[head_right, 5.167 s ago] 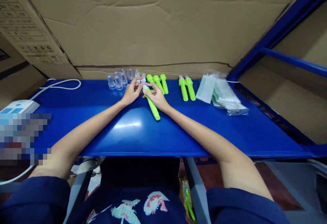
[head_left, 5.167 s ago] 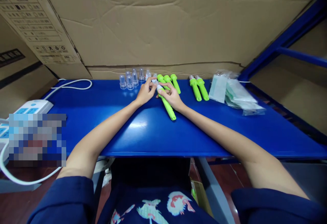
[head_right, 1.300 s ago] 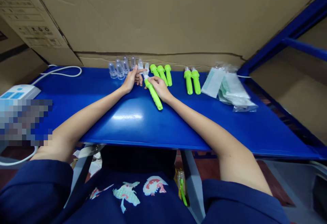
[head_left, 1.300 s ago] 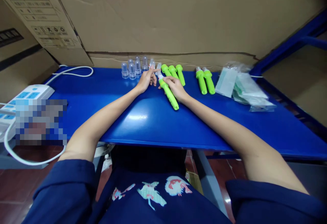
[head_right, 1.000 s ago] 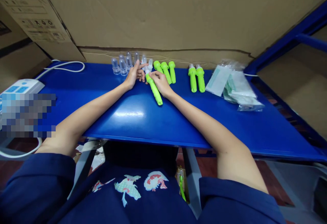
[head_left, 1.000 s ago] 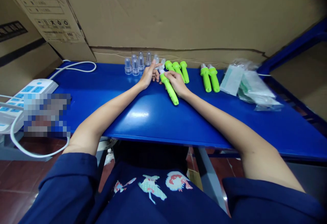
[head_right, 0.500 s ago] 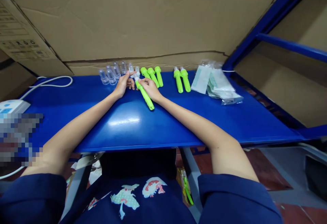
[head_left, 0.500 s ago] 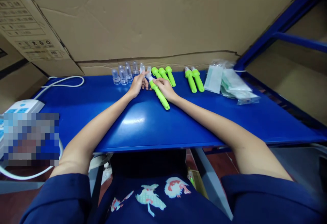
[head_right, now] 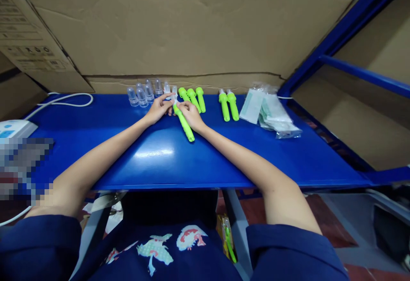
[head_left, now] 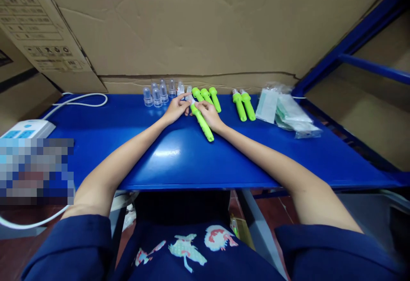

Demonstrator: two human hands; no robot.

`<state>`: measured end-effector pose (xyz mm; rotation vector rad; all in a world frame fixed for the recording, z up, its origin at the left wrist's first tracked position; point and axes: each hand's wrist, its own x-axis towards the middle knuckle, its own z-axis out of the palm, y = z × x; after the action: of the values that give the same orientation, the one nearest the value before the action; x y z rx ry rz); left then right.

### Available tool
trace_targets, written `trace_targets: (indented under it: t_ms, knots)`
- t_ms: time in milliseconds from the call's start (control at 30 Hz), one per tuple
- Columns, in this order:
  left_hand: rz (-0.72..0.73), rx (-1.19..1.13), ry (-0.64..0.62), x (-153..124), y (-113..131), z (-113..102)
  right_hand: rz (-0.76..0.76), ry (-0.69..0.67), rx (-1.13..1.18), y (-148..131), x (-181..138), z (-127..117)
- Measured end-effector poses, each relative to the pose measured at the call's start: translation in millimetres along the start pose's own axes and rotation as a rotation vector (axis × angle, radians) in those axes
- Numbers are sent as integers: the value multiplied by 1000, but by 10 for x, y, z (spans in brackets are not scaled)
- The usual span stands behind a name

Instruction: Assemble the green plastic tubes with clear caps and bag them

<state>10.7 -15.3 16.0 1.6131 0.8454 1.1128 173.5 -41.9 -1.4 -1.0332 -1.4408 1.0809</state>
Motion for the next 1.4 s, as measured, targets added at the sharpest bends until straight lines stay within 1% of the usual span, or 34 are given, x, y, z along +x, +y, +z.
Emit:
trace_targets:
  t_ms: [167,300,367,433,533,633,700,800,933,1000,1100,1200,1400]
  knots:
    - [-3,7,14,-13,8,11,19,26,-10,11,-14,14]
    - [-23,24,31,-15,9,16,28,87,-26,-20,-29,21]
    - [-27,34,50,-16,15,18,5,123,-43,-43,-29,-16]
    - [-34,44,70,-16,26,21,-47,169,-73,-67,-21,-99]
    - [-49,57,82,-13,39,25,-139,284,-178,-99,3,-297]
    - [-50,56,87,-5,30,28,-240,359,-421,-110,41,-518]
    - [-43,46,88,1,14,28,-270,369,-528,-101,80,-636]
    - [-40,34,88,8,-9,26,-218,359,-650,-87,153,-760]
    - [-36,34,78,11,-23,25,-126,405,-886,-121,219,-887]
    - [-32,38,73,11,-28,26,-89,427,-960,-149,229,-950]
    - [-24,49,69,15,-41,27,-39,472,-1017,-172,231,-1030]
    - [-20,54,69,18,-57,28,-26,500,-1044,-163,239,-1070]
    - [-14,74,57,19,-71,22,-27,450,-1114,-103,272,-1053]
